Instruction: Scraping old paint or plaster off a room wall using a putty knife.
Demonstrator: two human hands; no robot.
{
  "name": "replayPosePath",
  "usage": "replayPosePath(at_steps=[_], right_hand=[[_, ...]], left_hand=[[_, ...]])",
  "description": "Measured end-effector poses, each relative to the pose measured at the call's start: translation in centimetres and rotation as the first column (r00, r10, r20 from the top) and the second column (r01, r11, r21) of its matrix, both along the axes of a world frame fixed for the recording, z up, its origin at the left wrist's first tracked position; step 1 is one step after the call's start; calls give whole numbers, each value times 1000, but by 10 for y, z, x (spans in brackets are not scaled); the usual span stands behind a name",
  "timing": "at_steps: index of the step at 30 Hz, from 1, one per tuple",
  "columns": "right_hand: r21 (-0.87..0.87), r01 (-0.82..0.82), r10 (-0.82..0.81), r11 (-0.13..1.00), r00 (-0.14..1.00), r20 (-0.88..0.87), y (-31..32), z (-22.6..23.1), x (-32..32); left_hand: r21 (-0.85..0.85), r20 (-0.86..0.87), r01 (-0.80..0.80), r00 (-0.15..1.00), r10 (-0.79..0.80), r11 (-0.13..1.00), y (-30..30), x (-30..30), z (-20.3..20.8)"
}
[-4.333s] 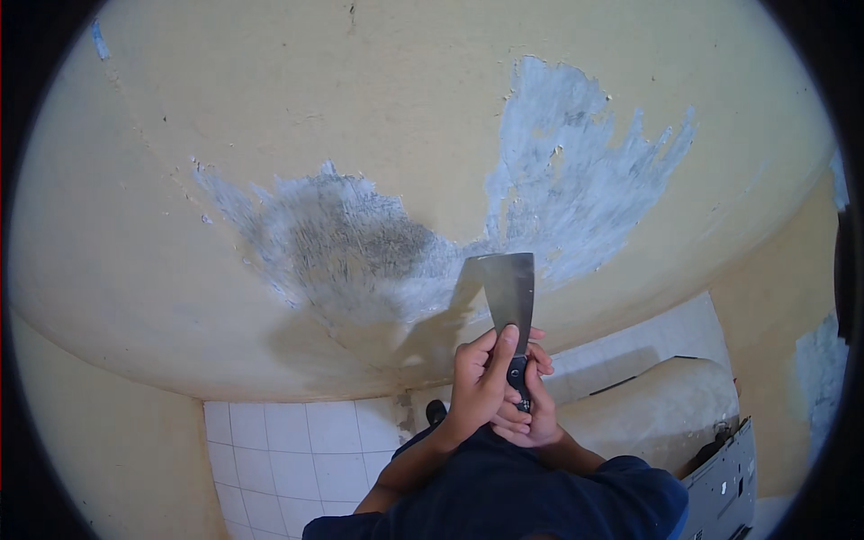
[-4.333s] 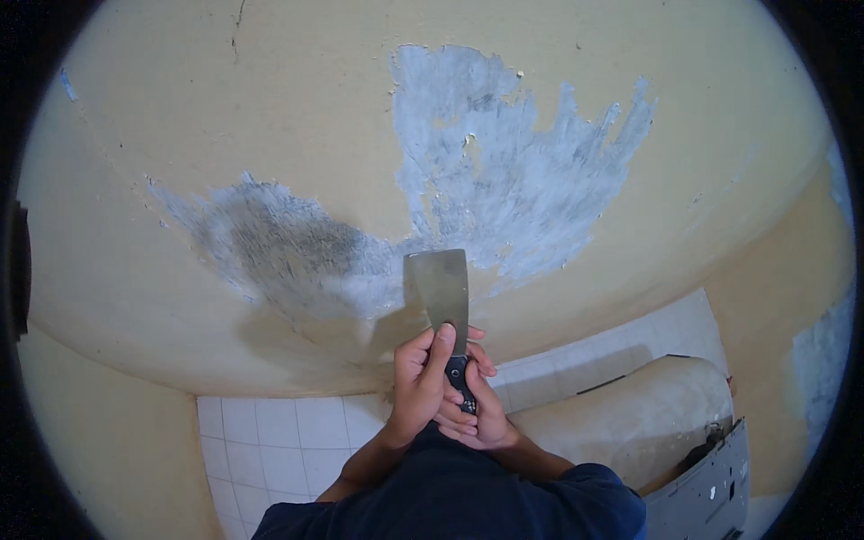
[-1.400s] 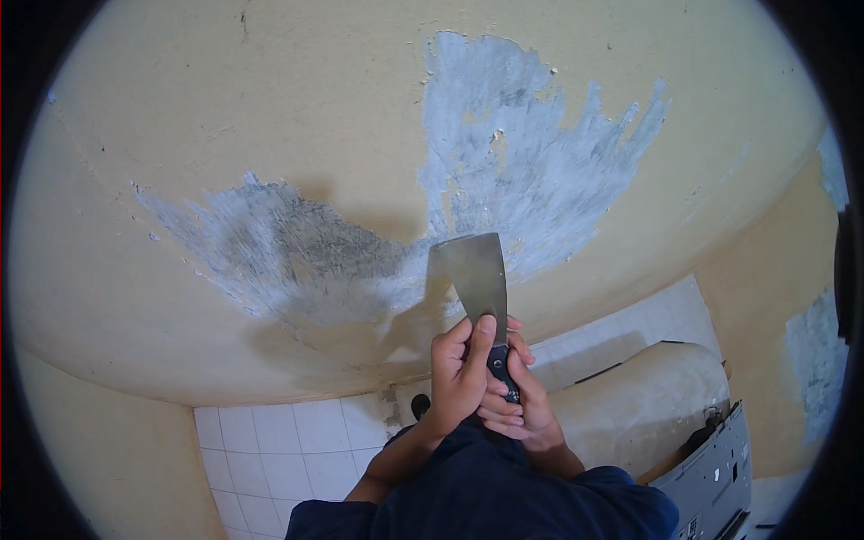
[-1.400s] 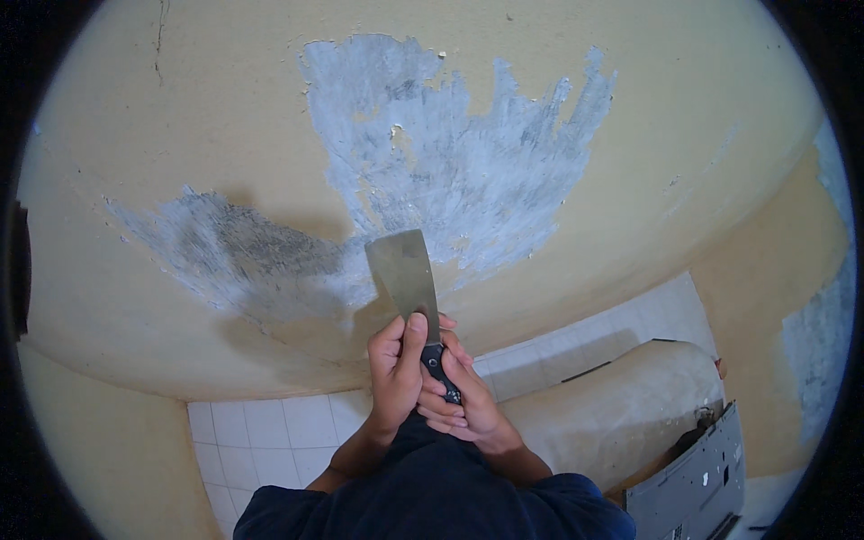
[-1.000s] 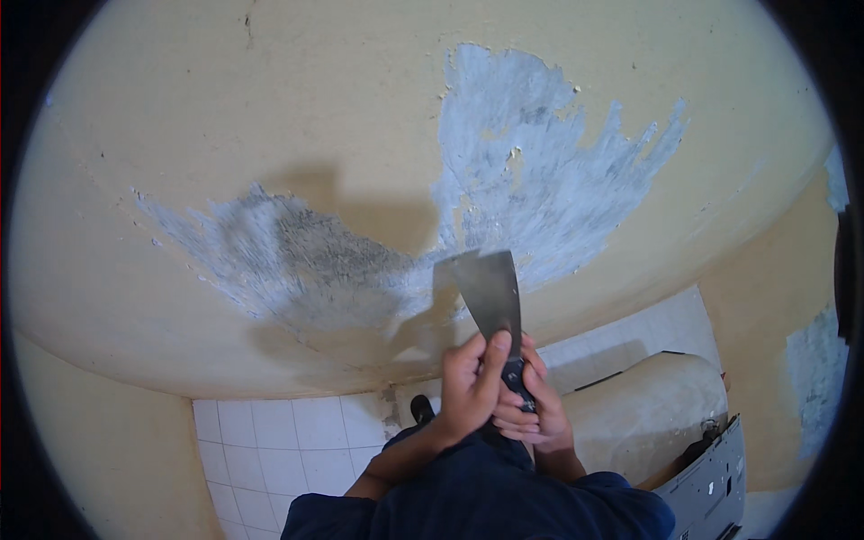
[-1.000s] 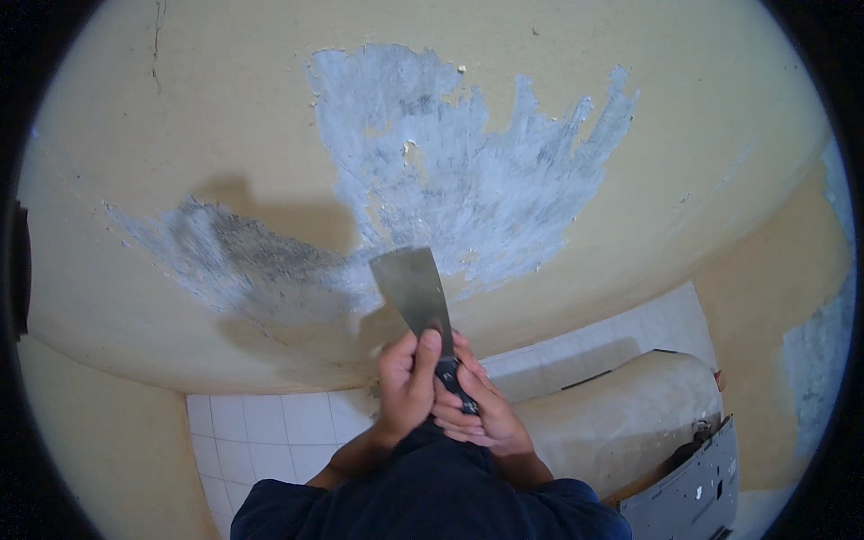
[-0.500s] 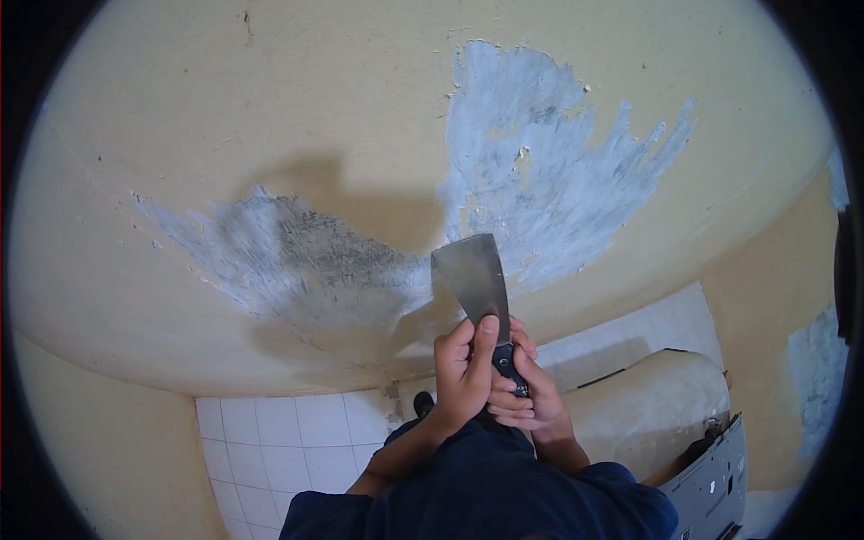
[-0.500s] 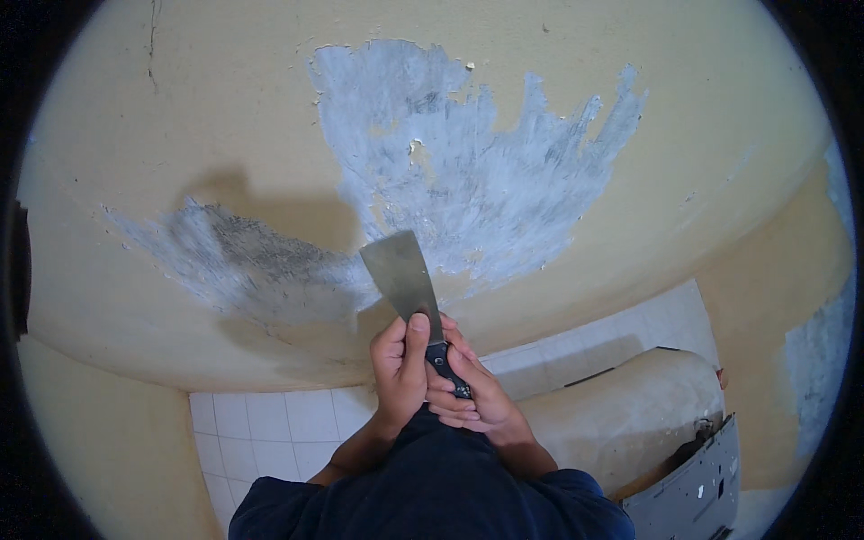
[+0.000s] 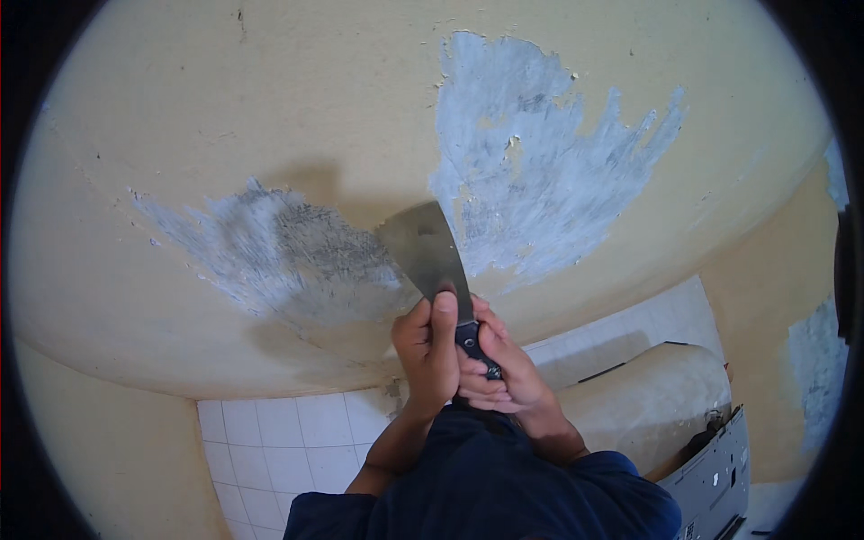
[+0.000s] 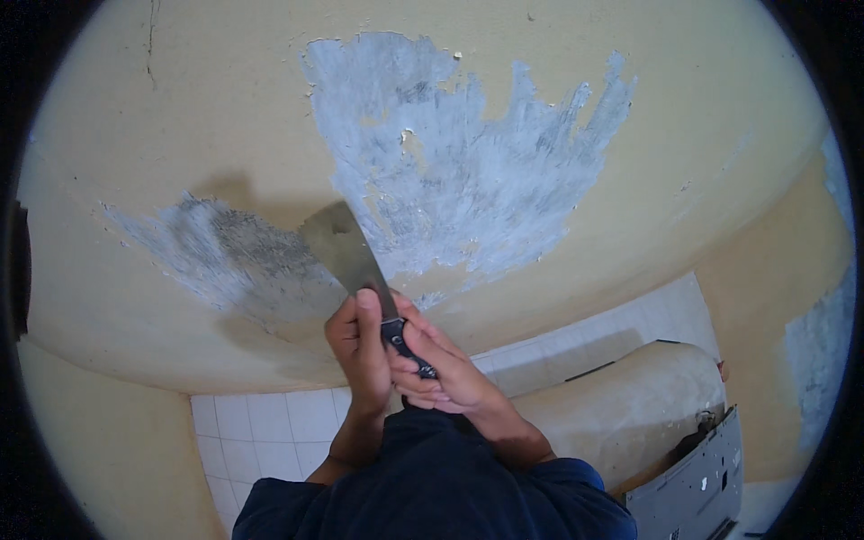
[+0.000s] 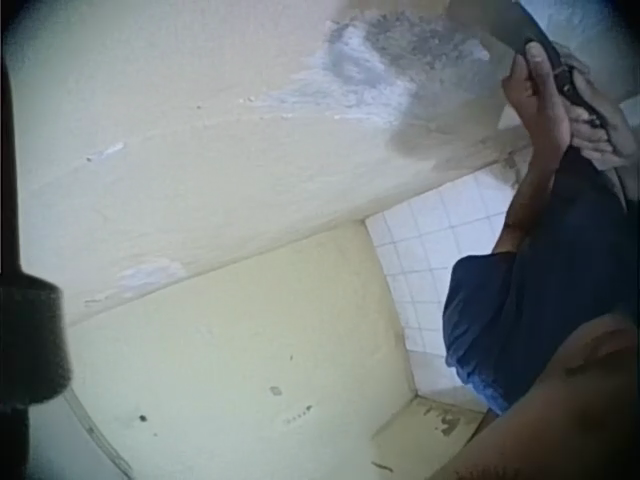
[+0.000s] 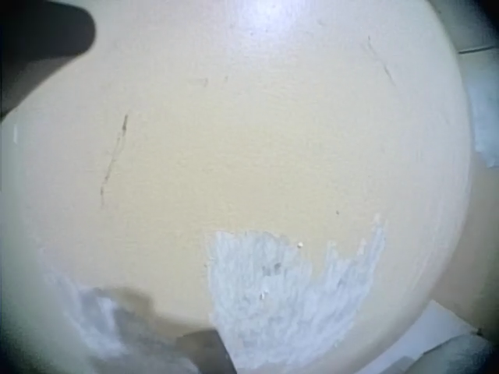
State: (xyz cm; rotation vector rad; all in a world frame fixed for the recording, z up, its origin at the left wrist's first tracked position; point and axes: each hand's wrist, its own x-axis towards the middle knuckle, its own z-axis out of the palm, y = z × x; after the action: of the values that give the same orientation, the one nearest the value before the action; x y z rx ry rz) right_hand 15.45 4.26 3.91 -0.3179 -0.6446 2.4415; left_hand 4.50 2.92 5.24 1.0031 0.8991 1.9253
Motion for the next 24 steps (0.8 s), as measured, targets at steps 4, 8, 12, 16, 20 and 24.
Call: replayPosePath(at_steps=[4, 8, 12, 16, 20, 24], right_hand=[[73, -100, 106, 992, 991, -85, -9, -10, 0], [-22, -59, 55, 998, 991, -124, -23, -43, 33], [-16, -96, 90, 995, 967, -237, -25, -36, 47], [-86, 111, -110, 990, 994, 24, -20, -22, 16], [77, 21, -15, 997, 997, -77, -13, -14, 6], [-3, 9, -9, 1000, 998, -66, -29, -34, 25]], left_hand=[[-1, -33, 34, 999, -34, 999, -5, -2, 0], [-186, -30, 237, 969, -246, 954, -16, 18, -13], [-50, -46, 216, 975, -218, 975, -10, 34, -22], [-298, -3, 163, 985, -172, 940, -5, 10, -16], [-108, -169, -40, 985, 21, 993, -2, 3, -12], [-166, -97, 87, 990, -104, 982, -12, 13, -23]])
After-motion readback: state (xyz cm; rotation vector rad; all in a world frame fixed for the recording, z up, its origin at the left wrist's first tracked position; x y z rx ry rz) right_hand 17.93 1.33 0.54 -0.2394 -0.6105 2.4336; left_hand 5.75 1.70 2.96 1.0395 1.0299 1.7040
